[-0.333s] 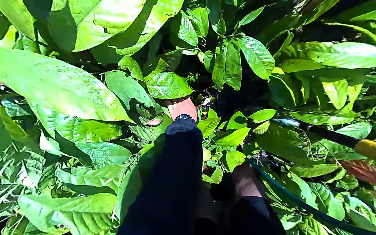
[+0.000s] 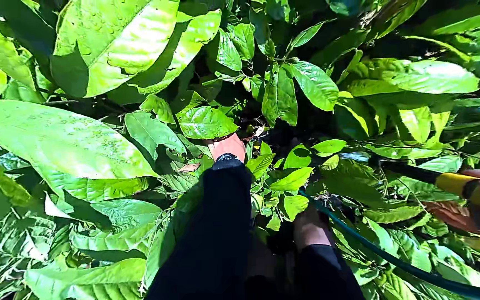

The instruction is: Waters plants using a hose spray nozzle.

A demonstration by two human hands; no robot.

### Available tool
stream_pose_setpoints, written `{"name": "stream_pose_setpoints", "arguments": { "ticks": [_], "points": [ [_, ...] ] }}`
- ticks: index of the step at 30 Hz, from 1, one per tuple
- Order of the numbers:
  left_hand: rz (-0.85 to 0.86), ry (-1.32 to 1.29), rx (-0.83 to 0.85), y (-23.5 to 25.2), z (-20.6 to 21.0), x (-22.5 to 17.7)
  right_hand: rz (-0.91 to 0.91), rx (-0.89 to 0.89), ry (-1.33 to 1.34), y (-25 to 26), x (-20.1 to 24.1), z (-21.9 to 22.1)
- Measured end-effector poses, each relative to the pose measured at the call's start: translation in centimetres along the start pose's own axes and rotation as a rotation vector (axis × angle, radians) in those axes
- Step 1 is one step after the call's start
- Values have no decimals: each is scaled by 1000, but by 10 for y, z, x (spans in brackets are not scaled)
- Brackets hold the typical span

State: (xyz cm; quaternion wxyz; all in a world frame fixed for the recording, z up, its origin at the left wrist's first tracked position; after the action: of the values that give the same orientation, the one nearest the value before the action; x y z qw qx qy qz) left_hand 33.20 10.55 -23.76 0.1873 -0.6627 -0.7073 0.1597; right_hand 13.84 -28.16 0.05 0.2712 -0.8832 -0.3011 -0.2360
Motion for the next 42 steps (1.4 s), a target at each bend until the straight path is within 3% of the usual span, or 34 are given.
{"name": "stream_pose_setpoints", "arguments": {
  "ticks": [2,3,4,5,6,7,8,10,12,13,21,29,34,36,42],
  "points": [
    [-3,-81,-21,-6,-11,0,6,-13,27,-6,0,-1],
    [-5,-106,128,-7,-23,0,2,-24,49,-9,0,0],
    [-8,-51,500,-4,-38,-2,-1,-29,63,-12,1,2],
    [-13,-93,139,-5,-20,1,-10,-24,74,-14,1,3],
    [-20,-83,-29,-3,-6,3,-22,-20,86,-15,-1,4],
    [-19,-55,-45,-1,1,4,-34,-24,93,-15,-3,5],
    [-11,-54,1,-1,1,5,-38,-33,95,-17,-4,6],
    [16,-30,380,-1,-15,3,-41,-68,84,-23,-6,8],
    [1,-59,45,-2,3,7,-66,-70,65,-27,-6,10],
    [-2,-43,7,0,7,8,-74,-70,71,-27,-6,13],
    [22,-48,25,2,7,6,-17,-74,90,-27,-8,20],
    [38,-81,-14,-1,13,9,-238,-116,169,-48,36,27],
    [77,20,82,-1,14,11,-393,-120,181,-63,67,29],
    [40,38,130,0,13,8,-411,-144,205,-68,79,30],
    [62,108,67,0,-2,3,-453,-148,302,-71,88,45]
  ]
}}
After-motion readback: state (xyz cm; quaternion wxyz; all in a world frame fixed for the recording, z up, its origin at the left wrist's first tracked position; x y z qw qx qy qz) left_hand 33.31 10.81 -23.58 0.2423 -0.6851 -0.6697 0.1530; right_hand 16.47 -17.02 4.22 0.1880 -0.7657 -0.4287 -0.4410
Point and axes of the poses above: each hand's wrist, its own y-axis towards the middle knuckle, its own z-axis out of the palm, x = y × z, the point moved 6 cm from there along y, towards the middle knuckle, and after that the axes turned 13 degrees about -x, right-handed, at the moved point
